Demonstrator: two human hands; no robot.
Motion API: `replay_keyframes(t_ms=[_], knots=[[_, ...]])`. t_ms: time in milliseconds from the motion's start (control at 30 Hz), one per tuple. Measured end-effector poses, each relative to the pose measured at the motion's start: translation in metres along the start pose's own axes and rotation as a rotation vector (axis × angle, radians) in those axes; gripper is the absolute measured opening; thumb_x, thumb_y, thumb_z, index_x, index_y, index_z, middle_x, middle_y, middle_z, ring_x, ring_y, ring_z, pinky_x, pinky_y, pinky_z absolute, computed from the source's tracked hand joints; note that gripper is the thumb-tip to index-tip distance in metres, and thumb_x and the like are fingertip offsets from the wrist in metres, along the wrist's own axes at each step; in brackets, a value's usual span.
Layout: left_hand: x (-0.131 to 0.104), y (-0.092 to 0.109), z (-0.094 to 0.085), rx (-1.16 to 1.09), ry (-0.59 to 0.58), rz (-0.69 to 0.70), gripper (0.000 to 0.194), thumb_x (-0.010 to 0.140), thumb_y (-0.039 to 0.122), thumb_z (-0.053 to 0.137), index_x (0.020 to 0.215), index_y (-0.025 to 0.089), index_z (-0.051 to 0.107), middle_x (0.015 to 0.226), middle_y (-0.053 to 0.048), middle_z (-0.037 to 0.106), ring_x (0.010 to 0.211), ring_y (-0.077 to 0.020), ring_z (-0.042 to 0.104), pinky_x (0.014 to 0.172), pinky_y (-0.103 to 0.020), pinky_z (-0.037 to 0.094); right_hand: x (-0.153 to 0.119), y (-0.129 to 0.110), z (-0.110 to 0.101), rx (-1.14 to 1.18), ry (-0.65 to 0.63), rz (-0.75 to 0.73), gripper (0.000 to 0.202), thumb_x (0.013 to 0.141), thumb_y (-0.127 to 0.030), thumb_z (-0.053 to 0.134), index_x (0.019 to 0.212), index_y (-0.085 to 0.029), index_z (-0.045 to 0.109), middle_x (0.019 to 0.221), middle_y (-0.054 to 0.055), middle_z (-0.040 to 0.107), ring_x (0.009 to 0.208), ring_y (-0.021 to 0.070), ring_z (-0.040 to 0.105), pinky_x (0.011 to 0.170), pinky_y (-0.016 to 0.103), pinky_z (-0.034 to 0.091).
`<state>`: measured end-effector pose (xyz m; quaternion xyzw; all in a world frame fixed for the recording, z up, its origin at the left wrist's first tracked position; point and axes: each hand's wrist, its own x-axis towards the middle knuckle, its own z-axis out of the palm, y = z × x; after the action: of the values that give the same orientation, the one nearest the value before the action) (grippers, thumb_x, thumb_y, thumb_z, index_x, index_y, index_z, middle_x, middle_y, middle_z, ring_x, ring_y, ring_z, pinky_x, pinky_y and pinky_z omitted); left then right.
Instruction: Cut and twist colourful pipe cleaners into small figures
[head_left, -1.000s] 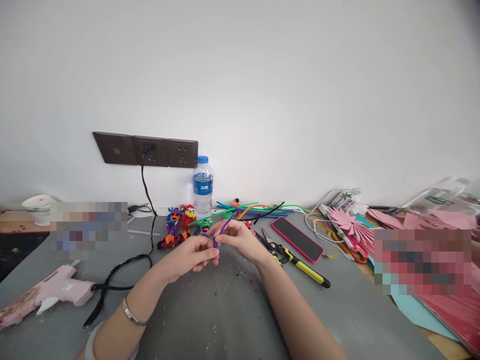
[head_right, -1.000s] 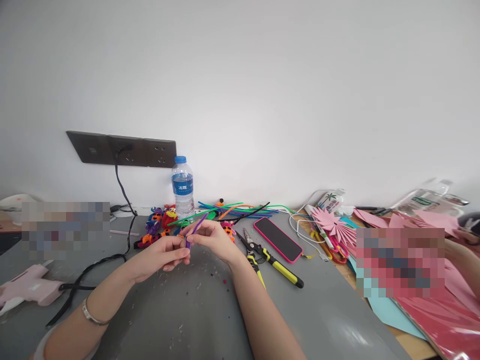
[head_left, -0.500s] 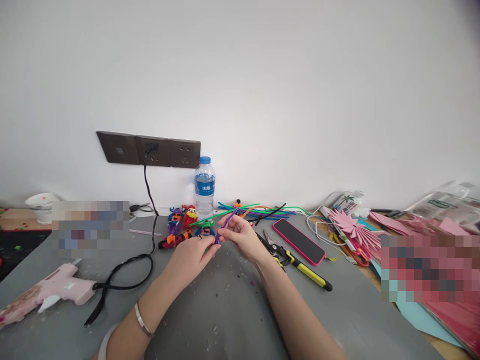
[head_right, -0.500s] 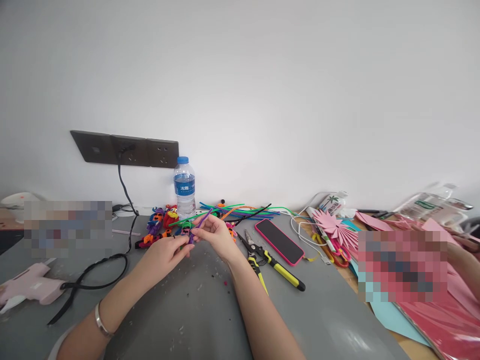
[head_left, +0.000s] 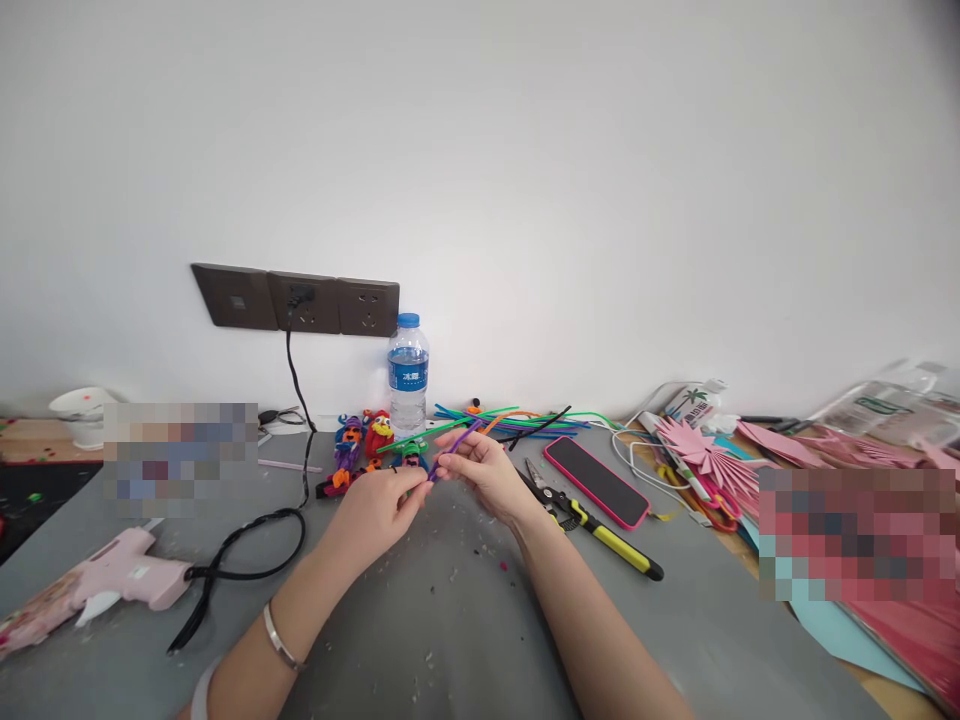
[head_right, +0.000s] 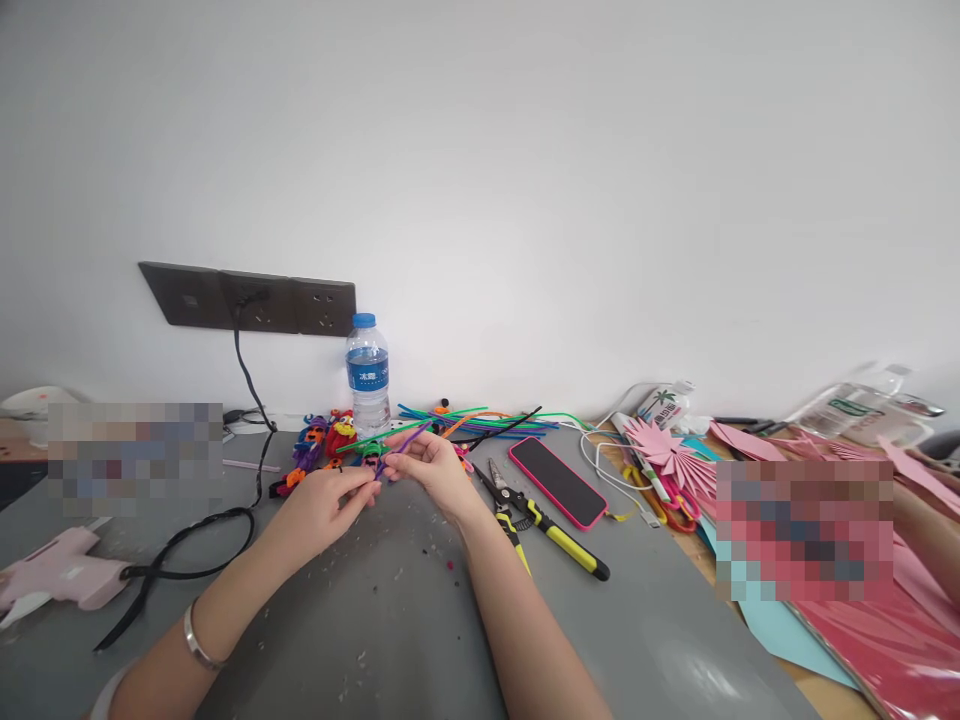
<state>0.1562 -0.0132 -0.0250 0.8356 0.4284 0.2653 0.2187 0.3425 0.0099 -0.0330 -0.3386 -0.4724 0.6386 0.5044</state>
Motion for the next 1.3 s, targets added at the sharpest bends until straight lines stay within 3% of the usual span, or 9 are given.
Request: replay_keyframes(t_ms=[100,200,300,433,533,767,933,1100,1300], knots=[[0.002,-0.002,-0.003,-0.11,0.059,-0.056,0.029,0.091,0.031,0.047,0.067,0.022,0.062,0.063,-0.003,0.066,0.058,-0.0187,0.059,0.058,-0.026,0.036,0.0,-0.002,0.0,-0.002,0.023,0.011,0.027,0.063,-0.031,0.084,0.079,-0.017,0.068,0.072,0.0,0.067,0.062,0.0112,0.063,0.063,0.024,0.052],[0.005,-0.003,-0.004,-0.469,0.126,-0.192,0.024,0.086,0.04,0.056,0.075,0.022,0.068,0.072,-0.005,0.071,0.063,-0.0209,0.063,0.055,-0.027,0.041,-0.002,-0.006,0.003,-0.069,0.035,-0.041,0.025,0.064,-0.032,0.084,0.073,-0.017,0.066,0.072,0.0,0.065,0.063,0.0117,0.062,0.063,0.025,0.052],[0.008,0.0,-0.002,-0.874,0.179,-0.358,0.028,0.078,0.047,0.067,0.082,0.02,0.07,0.079,-0.006,0.071,0.072,-0.0212,0.063,0.053,-0.025,0.043,-0.004,-0.005,0.01,-0.193,0.056,-0.192,0.021,0.068,-0.033,0.08,0.072,-0.019,0.065,0.075,0.0,0.064,0.067,0.0133,0.06,0.063,0.026,0.051],[0.008,0.004,0.005,-1.263,0.206,-0.518,0.026,0.07,0.039,0.079,0.084,0.019,0.07,0.076,-0.002,0.067,0.071,-0.014,0.06,0.053,-0.02,0.042,-0.006,0.003,0.021,-0.316,0.11,-0.359,0.021,0.073,-0.034,0.076,0.07,-0.019,0.062,0.074,0.001,0.06,0.071,0.0148,0.056,0.064,0.027,0.049],[0.008,0.006,0.01,-1.438,0.197,-0.601,0.025,0.066,0.034,0.083,0.081,0.019,0.068,0.072,0.002,0.063,0.068,-0.0098,0.058,0.051,-0.017,0.04,-0.005,0.01,0.024,-0.342,0.141,-0.405,0.022,0.074,-0.034,0.075,0.068,-0.019,0.061,0.073,0.001,0.058,0.071,0.0153,0.055,0.065,0.028,0.048],[0.01,0.008,0.005,-1.513,0.265,-0.575,0.023,0.07,0.032,0.08,0.083,0.02,0.066,0.081,0.001,0.066,0.072,-0.0097,0.06,0.054,-0.017,0.045,-0.008,0.009,0.025,-0.37,0.085,-0.349,0.014,0.078,-0.03,0.072,0.087,-0.02,0.066,0.083,0.003,0.063,0.079,0.0175,0.059,0.073,0.03,0.049],[0.01,0.01,0.003,-1.505,0.346,-0.543,0.024,0.067,0.029,0.082,0.08,0.018,0.066,0.084,0.0,0.067,0.078,-0.0113,0.062,0.055,-0.017,0.049,-0.009,0.008,0.026,-0.382,0.077,-0.362,0.015,0.079,-0.031,0.071,0.078,-0.02,0.06,0.076,0.0,0.06,0.071,0.0149,0.056,0.068,0.027,0.047],[0.01,0.01,0.004,-1.475,0.336,-0.57,0.026,0.065,0.03,0.084,0.077,0.018,0.064,0.074,0.003,0.064,0.067,-0.0093,0.06,0.052,-0.017,0.05,-0.008,0.009,0.026,-0.407,0.068,-0.387,0.015,0.08,-0.029,0.069,0.076,-0.019,0.059,0.075,0.0,0.057,0.07,0.0145,0.054,0.066,0.026,0.044],[0.01,0.008,0.003,-1.456,0.34,-0.572,0.03,0.063,0.031,0.085,0.082,0.018,0.067,0.078,0.001,0.066,0.07,-0.0118,0.063,0.053,-0.019,0.052,-0.008,0.01,0.025,-0.508,0.098,-0.444,0.012,0.082,-0.027,0.065,0.076,-0.019,0.058,0.073,0.0,0.056,0.068,0.014,0.052,0.064,0.026,0.042]])
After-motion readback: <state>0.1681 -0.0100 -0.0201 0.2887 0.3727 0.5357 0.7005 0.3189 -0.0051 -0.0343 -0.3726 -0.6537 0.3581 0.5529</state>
